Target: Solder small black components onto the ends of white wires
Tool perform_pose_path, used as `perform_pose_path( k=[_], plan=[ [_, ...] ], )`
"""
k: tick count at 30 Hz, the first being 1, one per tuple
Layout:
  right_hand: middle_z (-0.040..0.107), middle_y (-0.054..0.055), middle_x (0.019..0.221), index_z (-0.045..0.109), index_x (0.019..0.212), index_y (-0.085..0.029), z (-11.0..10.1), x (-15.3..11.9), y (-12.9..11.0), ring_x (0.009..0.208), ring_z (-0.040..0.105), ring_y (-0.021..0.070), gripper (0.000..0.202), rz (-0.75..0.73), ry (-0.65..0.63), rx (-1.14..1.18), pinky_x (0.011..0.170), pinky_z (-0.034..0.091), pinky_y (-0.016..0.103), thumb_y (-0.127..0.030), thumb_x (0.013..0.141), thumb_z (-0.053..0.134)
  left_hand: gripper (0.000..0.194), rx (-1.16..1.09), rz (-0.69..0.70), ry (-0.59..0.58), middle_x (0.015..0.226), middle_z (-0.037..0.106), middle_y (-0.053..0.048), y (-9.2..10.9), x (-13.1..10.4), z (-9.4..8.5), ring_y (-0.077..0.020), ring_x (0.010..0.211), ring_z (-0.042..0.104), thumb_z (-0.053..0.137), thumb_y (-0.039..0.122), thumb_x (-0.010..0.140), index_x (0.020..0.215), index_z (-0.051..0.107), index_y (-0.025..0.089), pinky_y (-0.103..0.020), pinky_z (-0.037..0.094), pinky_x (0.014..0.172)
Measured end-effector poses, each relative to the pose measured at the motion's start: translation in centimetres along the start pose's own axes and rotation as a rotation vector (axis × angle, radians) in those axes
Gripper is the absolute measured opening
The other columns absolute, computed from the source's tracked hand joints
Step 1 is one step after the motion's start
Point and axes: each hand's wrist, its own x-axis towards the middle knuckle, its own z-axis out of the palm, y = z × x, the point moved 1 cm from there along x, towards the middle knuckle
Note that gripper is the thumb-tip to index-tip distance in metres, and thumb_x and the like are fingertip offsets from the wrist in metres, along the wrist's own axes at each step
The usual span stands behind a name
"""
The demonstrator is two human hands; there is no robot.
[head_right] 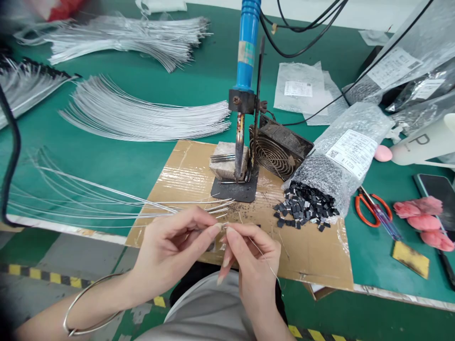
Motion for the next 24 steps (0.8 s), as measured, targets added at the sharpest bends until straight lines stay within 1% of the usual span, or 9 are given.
perform_pose_path(
  k=[3,6,8,11,13,16,19,22,24],
  plan=[
    [0.075,0.0,0.069,0.083,0.086,-0.024,0.1,-0.1,-0.2,0.035,0.056,0.005,0.008,-0.001,0.002,-0.003,0.033,0.049,0.013,-0.032,0.085,0.08,0.018,0.009,0.002,-0.012,0.06,0.06,0.001,-0.2,-0.1,0.0,-0.0088,0.049,0.048,0.061,0.023,0.095,0.078,0.065,0.018,-0.02,0.036,0.043],
    [0.073,-0.001,0.069,0.083,0.084,-0.024,0.1,-0.1,-0.4,0.037,0.057,0.005,0.008,0.023,0.029,-0.001,0.034,0.05,0.012,-0.032,0.083,0.081,0.018,0.033,0.013,-0.033,0.058,0.056,0.002,-0.2,-0.1,-0.1,-0.0079,0.048,0.043,0.06,0.022,0.096,0.079,0.066,0.018,-0.021,0.032,0.042],
    [0.072,-0.001,0.069,0.082,0.082,-0.023,-0.1,-0.1,-0.6,0.037,0.057,0.0054,0.008,0.026,0.009,-0.004,0.033,0.05,0.013,-0.031,0.083,0.081,0.018,0.052,0.03,-0.048,0.056,0.049,0.005,0.0,0.0,-0.2,-0.0068,0.046,0.035,0.06,0.019,0.096,0.078,0.065,0.018,-0.021,0.027,0.042],
    [0.072,-0.002,0.067,0.082,0.08,-0.023,-0.4,0.1,-1.0,0.036,0.056,0.0049,0.008,0.05,-0.063,-0.007,0.032,0.048,0.012,-0.031,0.082,0.081,0.017,0.081,0.07,-0.07,0.054,0.036,0.009,0.3,0.2,-0.4,-0.0056,0.046,0.025,0.06,0.014,0.094,0.078,0.063,0.018,-0.021,0.02,0.041],
    [0.07,-0.002,0.064,0.082,0.077,-0.023,-0.6,0.3,-1.4,0.037,0.055,0.004,0.01,0.104,-0.065,-0.012,0.033,0.047,0.01,-0.032,0.081,0.082,0.017,0.101,0.091,-0.083,0.055,0.033,0.01,0.4,0.2,-0.5,-0.0052,0.046,0.023,0.06,0.012,0.093,0.078,0.063,0.018,-0.021,0.018,0.041],
    [0.069,-0.003,0.062,0.081,0.074,-0.021,-0.8,0.4,-1.8,0.036,0.054,0.0039,0.013,0.167,-0.057,-0.025,0.032,0.046,0.01,-0.033,0.078,0.084,0.016,0.124,0.109,-0.085,0.054,0.033,0.01,0.4,0.0,-0.7,-0.005,0.046,0.023,0.061,0.011,0.092,0.077,0.063,0.018,-0.02,0.018,0.041],
    [0.071,-0.002,0.063,0.081,0.075,-0.021,-0.8,0.5,-1.9,0.035,0.053,0.0043,0.013,0.181,-0.088,-0.021,0.03,0.045,0.011,-0.033,0.077,0.085,0.016,0.126,0.108,-0.083,0.054,0.037,0.01,0.2,-0.1,-0.7,-0.0051,0.046,0.025,0.061,0.012,0.092,0.077,0.063,0.018,-0.02,0.018,0.041],
    [0.07,-0.002,0.063,0.081,0.076,-0.021,-0.8,0.4,-1.7,0.036,0.053,0.0037,0.013,0.198,-0.061,-0.014,0.032,0.046,0.01,-0.033,0.078,0.085,0.017,0.094,0.066,-0.089,0.055,0.045,0.008,0.0,-0.1,-0.6,-0.006,0.047,0.028,0.061,0.015,0.093,0.078,0.064,0.018,-0.021,0.022,0.042],
    [0.07,-0.002,0.062,0.082,0.078,-0.021,-0.8,0.4,-1.4,0.036,0.053,0.0032,0.013,0.178,-0.067,0.002,0.033,0.046,0.009,-0.034,0.08,0.083,0.017,0.065,0.032,-0.081,0.056,0.048,0.006,-0.1,-0.1,-0.4,-0.007,0.047,0.03,0.06,0.018,0.095,0.078,0.065,0.019,-0.022,0.024,0.042]
  ],
)
